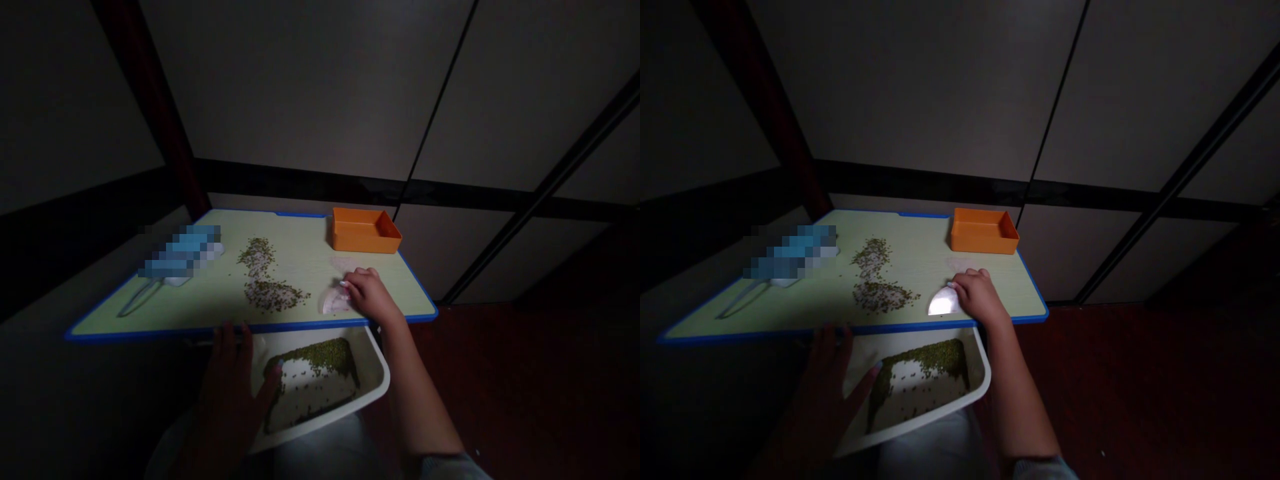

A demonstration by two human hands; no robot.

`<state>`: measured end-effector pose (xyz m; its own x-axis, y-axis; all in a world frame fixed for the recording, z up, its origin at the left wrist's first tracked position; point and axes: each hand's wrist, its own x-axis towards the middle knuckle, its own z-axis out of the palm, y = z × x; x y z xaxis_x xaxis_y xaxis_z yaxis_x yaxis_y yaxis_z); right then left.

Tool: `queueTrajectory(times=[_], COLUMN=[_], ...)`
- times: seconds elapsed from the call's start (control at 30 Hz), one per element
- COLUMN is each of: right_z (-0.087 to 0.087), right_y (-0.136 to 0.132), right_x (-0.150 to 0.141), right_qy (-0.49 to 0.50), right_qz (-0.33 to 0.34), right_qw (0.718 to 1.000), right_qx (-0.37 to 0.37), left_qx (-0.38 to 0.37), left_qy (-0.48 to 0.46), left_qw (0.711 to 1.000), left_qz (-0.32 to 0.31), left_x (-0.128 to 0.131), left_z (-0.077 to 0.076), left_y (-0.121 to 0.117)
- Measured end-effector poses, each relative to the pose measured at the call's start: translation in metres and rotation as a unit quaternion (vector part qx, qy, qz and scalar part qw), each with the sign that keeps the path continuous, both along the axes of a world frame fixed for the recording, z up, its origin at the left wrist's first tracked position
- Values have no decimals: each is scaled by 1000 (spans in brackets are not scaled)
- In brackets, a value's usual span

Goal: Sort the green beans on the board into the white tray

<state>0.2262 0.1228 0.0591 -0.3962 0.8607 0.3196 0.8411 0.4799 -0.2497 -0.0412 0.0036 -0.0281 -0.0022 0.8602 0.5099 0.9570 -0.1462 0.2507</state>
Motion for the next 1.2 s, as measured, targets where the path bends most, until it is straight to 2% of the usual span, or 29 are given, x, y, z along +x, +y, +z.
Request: queueTrajectory(times=[0.1, 0.27, 0.37, 0.53, 0.7, 0.87, 1.03, 1.2], right_z=[1, 5, 3, 4, 20, 14, 7, 7], right_y=[1, -2, -10, -17, 1, 23, 31, 31], right_x=[0, 2, 4, 3, -15, -38, -51, -58], right_qy=[21, -64, -105, -82, -86, -85, -115, -154], right_qz=[7, -87, -71, -61, -106, -172, -163, -112], right_qw=[1000, 994, 992, 995, 991, 981, 980, 982], right_qx=[6, 13, -2, 6, -12, -31, -8, 3], left_qx=[8, 3, 7, 11, 3, -5, 5, 9], left_qy=[6, -4, -22, -23, -28, -23, -25, -15], left_qw=[1000, 1000, 1000, 1000, 1000, 999, 1000, 1000], left_qz=[-4, -2, 4, 1, 7, 21, 16, 17], left_x=[0, 2, 4, 6, 9, 11, 11, 12], left_z=[0, 0, 0, 1, 6, 9, 8, 8], left_y=[1, 2, 4, 6, 5, 5, 4, 4])
